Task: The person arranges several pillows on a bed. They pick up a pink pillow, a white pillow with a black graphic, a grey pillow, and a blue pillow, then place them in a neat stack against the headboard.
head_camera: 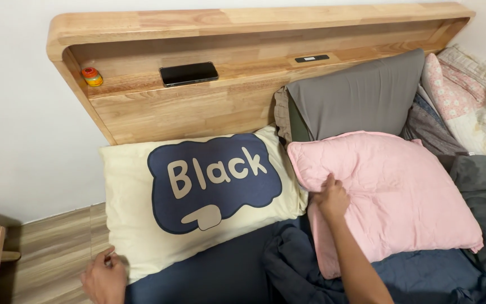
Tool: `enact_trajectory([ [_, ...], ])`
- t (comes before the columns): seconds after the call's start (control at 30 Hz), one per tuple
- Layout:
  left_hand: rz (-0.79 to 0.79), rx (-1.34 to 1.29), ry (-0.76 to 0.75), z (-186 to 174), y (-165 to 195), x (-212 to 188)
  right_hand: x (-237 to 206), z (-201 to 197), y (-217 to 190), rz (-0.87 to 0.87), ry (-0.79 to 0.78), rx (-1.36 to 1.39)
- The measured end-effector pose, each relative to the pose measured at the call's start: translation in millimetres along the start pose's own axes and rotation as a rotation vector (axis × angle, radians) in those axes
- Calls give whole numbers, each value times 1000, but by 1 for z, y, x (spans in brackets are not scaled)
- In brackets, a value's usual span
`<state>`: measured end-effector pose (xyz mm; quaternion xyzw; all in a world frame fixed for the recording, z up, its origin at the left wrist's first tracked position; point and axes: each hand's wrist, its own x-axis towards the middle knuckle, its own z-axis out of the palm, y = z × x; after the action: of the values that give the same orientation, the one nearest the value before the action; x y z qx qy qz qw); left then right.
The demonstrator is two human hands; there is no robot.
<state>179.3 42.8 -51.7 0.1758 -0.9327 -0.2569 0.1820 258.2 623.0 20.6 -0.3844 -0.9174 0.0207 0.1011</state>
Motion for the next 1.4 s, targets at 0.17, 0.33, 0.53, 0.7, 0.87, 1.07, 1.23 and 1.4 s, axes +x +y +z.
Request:
enact_trajectory([
  [0.17,237,-66,-67,-7,6,6,23,-16,20,-61,220,361],
  [0.33,187,-478,-530,9,50,0,2,-90,7,-13,142,733],
  [0.53,191,-803,-1111,-3,151,-21,-65,-165,-89,-263,-32,1135],
  [0.7,-222,-1280,-1390,-20,190,-22,-123,-175,-164,-533,-718,1237],
  [0.87,-531,-991,-1088,-23,144,-5,-48,-129,-115,-874,-558,945],
  [1.07,-307,-792,-923,4,129,-43,33,-21,70,120,46,225],
  [1.23,-295,-1049,-789,0,147,-72,14,3,185,890,-437,854],
  [1.4,-390,-1116,-725,-35,162,-61,34,-20,186,692,-189,1004],
])
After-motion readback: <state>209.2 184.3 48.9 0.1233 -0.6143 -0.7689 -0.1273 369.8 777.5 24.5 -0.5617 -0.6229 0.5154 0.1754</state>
